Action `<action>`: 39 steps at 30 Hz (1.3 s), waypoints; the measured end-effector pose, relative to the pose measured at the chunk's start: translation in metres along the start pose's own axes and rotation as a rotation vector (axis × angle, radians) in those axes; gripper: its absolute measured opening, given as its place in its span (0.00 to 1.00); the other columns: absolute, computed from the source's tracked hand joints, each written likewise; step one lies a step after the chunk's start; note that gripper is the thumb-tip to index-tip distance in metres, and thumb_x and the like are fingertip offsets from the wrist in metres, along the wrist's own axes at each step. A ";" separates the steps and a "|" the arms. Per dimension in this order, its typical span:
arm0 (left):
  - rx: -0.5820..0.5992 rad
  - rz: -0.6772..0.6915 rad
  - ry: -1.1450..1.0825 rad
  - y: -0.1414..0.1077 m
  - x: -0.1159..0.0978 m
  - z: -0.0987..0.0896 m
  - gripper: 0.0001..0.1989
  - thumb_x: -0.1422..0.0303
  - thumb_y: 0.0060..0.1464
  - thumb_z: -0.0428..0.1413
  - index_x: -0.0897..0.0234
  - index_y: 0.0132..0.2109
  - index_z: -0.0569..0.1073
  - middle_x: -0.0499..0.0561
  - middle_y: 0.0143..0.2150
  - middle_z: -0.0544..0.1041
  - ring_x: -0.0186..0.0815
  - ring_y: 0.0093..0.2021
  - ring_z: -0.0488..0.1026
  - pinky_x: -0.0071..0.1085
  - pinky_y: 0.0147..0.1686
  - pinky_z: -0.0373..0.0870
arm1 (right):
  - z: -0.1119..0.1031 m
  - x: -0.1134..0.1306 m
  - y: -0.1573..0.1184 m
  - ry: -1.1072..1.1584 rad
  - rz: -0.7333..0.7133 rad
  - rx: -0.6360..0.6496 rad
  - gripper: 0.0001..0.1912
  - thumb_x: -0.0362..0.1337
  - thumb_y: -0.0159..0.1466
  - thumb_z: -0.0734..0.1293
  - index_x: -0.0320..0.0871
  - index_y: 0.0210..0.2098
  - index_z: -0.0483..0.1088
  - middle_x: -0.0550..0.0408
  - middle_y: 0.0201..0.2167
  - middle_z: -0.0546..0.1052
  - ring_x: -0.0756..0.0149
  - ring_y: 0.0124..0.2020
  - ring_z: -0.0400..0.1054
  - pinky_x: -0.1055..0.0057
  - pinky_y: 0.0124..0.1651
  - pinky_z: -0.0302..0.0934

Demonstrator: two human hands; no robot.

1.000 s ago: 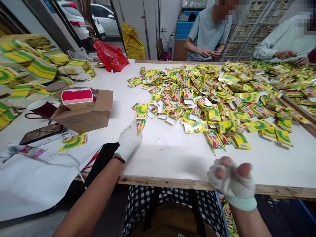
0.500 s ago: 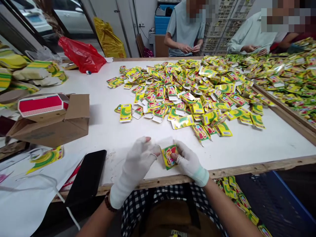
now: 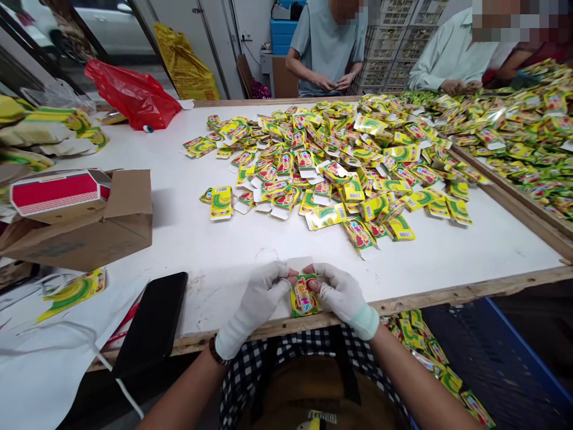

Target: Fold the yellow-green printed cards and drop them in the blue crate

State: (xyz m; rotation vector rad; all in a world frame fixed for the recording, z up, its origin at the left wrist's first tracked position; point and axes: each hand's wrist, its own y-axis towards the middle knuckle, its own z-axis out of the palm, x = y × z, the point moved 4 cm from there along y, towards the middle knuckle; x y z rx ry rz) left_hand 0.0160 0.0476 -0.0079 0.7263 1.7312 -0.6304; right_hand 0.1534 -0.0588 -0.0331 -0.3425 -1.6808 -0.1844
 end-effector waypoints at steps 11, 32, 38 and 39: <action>-0.063 -0.070 -0.246 -0.005 0.008 0.005 0.12 0.69 0.50 0.59 0.64 0.42 0.68 0.50 0.39 0.76 0.35 0.41 0.75 0.33 0.43 0.73 | -0.006 0.014 0.001 -0.078 -0.153 -0.058 0.13 0.39 0.64 0.63 0.43 0.48 0.66 0.53 0.36 0.75 0.66 0.35 0.70 0.72 0.37 0.66; 0.100 0.399 0.235 -0.036 -0.024 -0.002 0.10 0.76 0.54 0.56 0.63 0.44 0.73 0.52 0.43 0.77 0.32 0.43 0.75 0.27 0.43 0.72 | -0.022 0.046 -0.024 -0.227 -0.567 0.149 0.12 0.33 0.63 0.65 0.42 0.46 0.72 0.45 0.46 0.75 0.62 0.46 0.72 0.68 0.46 0.69; 0.032 0.146 0.271 -0.026 -0.032 -0.002 0.04 0.70 0.56 0.55 0.62 0.39 0.73 0.46 0.34 0.78 0.29 0.33 0.74 0.24 0.34 0.72 | -0.014 0.048 -0.013 -0.320 -0.352 0.026 0.07 0.36 0.63 0.65 0.42 0.39 0.74 0.53 0.32 0.79 0.68 0.31 0.74 0.75 0.35 0.68; 0.042 0.137 0.278 -0.025 -0.034 -0.002 0.03 0.70 0.57 0.54 0.62 0.38 0.73 0.46 0.32 0.78 0.29 0.32 0.74 0.24 0.32 0.71 | -0.013 0.049 -0.011 -0.314 -0.348 0.038 0.07 0.36 0.63 0.65 0.42 0.38 0.74 0.53 0.31 0.79 0.69 0.31 0.73 0.76 0.34 0.67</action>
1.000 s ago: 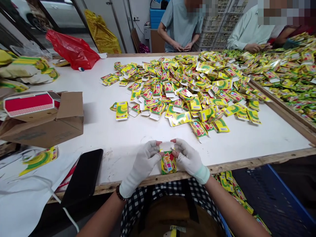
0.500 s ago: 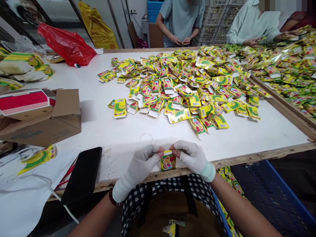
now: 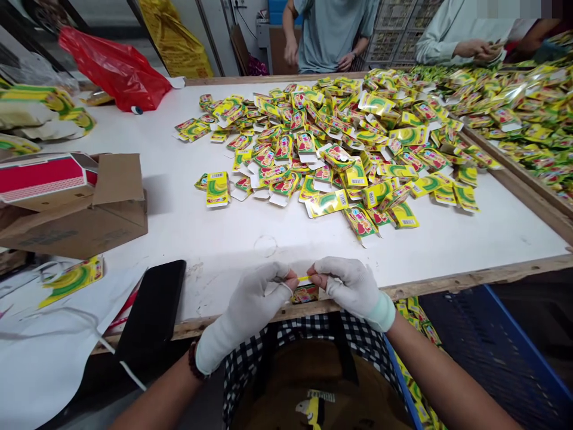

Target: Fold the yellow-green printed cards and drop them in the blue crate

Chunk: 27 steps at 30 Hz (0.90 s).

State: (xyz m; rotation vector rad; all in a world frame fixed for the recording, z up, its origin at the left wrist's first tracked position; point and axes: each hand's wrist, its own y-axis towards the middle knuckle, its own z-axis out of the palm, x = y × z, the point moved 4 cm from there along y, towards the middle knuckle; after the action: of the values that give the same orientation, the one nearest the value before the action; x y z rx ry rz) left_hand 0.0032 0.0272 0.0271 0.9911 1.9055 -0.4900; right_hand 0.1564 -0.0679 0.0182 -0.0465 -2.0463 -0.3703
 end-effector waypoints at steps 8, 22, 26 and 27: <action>-0.033 0.409 0.199 -0.009 0.000 -0.001 0.09 0.77 0.55 0.54 0.63 0.44 0.72 0.52 0.39 0.78 0.33 0.39 0.75 0.28 0.39 0.73 | -0.002 -0.003 -0.011 0.028 -0.337 0.116 0.17 0.32 0.66 0.61 0.43 0.54 0.66 0.46 0.48 0.75 0.64 0.46 0.71 0.69 0.47 0.68; 0.018 0.310 0.137 0.000 0.003 0.006 0.08 0.74 0.57 0.50 0.64 0.39 0.74 0.55 0.42 0.77 0.35 0.42 0.74 0.30 0.41 0.73 | 0.013 -0.014 -0.014 -0.054 -0.150 0.026 0.17 0.31 0.62 0.62 0.46 0.51 0.68 0.48 0.46 0.75 0.62 0.44 0.72 0.65 0.45 0.69; -0.133 0.091 0.147 0.048 0.021 -0.030 0.10 0.66 0.57 0.53 0.65 0.44 0.73 0.56 0.47 0.75 0.39 0.49 0.72 0.35 0.50 0.69 | 0.002 -0.035 -0.016 0.258 0.255 -0.134 0.21 0.40 0.61 0.66 0.46 0.54 0.63 0.52 0.35 0.77 0.63 0.34 0.73 0.66 0.37 0.70; -0.238 0.036 0.197 0.063 0.030 -0.047 0.13 0.65 0.56 0.53 0.67 0.47 0.71 0.57 0.49 0.74 0.40 0.51 0.71 0.36 0.53 0.67 | -0.006 -0.038 -0.019 0.424 0.292 -0.172 0.21 0.43 0.61 0.66 0.47 0.53 0.63 0.53 0.33 0.76 0.64 0.31 0.73 0.68 0.32 0.70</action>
State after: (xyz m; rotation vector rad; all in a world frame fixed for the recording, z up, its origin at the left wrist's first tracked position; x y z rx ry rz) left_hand 0.0205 0.1095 0.0295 0.9416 2.0600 -0.1429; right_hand 0.1766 -0.0830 -0.0165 -0.3402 -1.5576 -0.3378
